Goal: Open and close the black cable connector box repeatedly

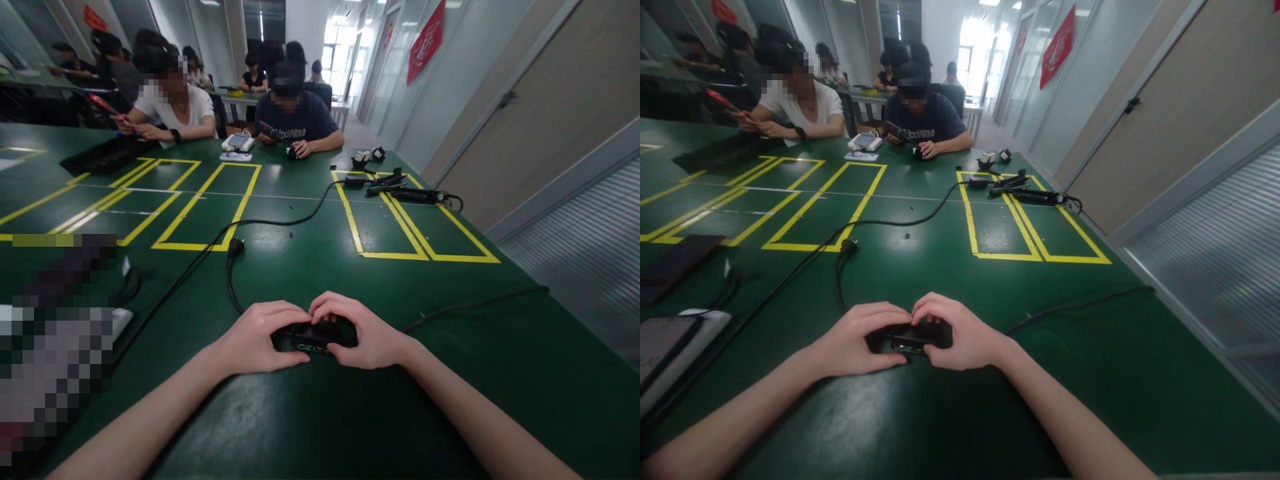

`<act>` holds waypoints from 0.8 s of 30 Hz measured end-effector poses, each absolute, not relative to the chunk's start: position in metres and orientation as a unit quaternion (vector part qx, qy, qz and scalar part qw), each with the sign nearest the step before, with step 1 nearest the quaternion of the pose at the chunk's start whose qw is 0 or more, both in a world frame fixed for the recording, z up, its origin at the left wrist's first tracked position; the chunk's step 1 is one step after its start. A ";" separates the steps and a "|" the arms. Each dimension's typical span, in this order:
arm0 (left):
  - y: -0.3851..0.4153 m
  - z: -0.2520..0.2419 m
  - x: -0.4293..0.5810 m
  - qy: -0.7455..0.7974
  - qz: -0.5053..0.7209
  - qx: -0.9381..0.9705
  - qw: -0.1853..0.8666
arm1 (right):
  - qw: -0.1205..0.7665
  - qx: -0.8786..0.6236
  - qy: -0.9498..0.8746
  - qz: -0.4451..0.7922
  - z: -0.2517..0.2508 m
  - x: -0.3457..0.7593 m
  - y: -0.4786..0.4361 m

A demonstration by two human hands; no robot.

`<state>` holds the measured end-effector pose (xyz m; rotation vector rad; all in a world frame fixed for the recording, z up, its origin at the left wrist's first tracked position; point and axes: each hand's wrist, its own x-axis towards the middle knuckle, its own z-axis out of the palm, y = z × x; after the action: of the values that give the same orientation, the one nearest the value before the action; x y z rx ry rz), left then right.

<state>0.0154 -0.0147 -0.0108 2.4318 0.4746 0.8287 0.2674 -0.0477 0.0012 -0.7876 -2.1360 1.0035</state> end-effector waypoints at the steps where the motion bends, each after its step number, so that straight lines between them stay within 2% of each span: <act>1: -0.015 -0.011 0.016 0.178 0.297 0.904 0.251 | 0.318 -0.301 -0.818 0.372 0.001 0.267 -0.048; 6: -0.017 -0.011 0.018 0.191 0.280 0.920 0.196 | 0.314 -0.312 -0.836 0.325 -0.002 0.262 -0.049; 14: -0.018 -0.011 0.018 0.190 0.294 0.923 0.163 | 0.330 -0.304 -0.853 0.267 -0.005 0.256 -0.049; 24: -0.011 -0.012 0.020 0.223 0.238 0.942 0.078 | 0.241 -0.373 -0.876 0.189 -0.001 0.257 -0.048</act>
<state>0.0195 -0.0110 -0.0120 2.8212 0.6663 0.7128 0.2573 -0.0480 -0.0006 -1.0195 -2.3947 0.5181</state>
